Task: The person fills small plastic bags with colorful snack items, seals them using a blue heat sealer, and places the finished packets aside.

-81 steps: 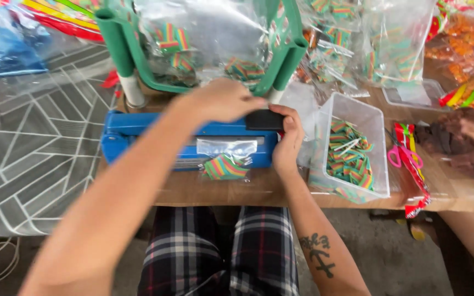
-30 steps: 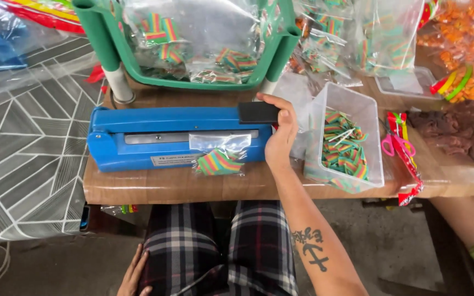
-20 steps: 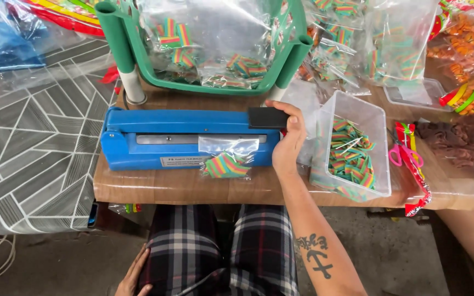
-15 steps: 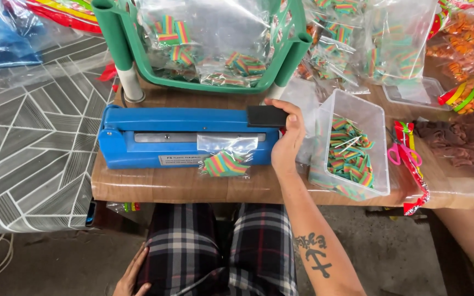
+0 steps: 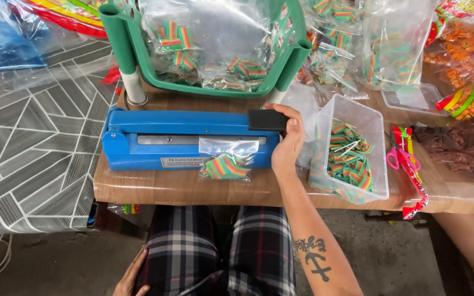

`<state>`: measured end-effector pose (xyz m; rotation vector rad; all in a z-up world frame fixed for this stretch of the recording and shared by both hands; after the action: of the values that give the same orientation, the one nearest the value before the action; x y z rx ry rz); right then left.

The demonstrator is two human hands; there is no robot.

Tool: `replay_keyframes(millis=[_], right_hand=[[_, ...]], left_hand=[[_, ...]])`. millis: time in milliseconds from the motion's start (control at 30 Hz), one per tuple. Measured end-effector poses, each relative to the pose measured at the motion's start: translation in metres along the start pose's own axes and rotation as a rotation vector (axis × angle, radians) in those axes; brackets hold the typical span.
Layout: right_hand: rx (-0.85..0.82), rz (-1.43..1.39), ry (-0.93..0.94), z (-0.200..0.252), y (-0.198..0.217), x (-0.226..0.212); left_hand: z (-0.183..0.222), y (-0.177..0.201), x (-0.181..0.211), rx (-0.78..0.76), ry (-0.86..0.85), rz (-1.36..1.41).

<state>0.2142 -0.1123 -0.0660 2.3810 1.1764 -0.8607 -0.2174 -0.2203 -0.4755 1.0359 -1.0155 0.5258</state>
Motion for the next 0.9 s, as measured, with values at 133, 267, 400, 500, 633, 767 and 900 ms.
replay_keyframes(millis=[133, 267, 400, 500, 633, 767, 900], right_hand=[[0.003, -0.015, -0.020, 0.005, 0.000, 0.004], [0.013, -0.002, -0.039, 0.003, 0.000, 0.008], [0.007, -0.010, -0.032, 0.003, -0.001, 0.003], [0.013, 0.018, 0.002, 0.005, 0.001, 0.002], [0.016, 0.075, 0.022, 0.000, 0.001, 0.000], [0.024, 0.058, 0.009, 0.003, 0.003, 0.004], [0.006, 0.032, 0.008, 0.006, 0.003, 0.004]], left_hand=[[0.006, -0.002, -0.003, 0.006, -0.073, -0.011], [-0.003, -0.004, -0.005, -0.004, -0.185, 0.034], [0.009, 0.006, 0.025, 0.016, -0.076, 0.010], [0.012, 0.005, 0.024, 0.039, -0.122, -0.008], [0.004, 0.006, 0.023, 0.037, -0.092, -0.012], [0.007, 0.007, 0.030, 0.031, -0.164, -0.017], [0.011, 0.004, 0.025, 0.030, -0.166, 0.017]])
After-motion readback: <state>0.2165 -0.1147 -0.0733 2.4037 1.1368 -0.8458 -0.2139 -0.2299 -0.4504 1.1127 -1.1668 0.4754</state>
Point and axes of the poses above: each hand's wrist, its own z-axis away from the middle knuckle, its own y-axis out of the back of the hand, x = y × z, the point moved 8 cm from there along -z, towards the middle knuckle, and after that the axes turned 4 degrees about y, right-handed, at the moved point
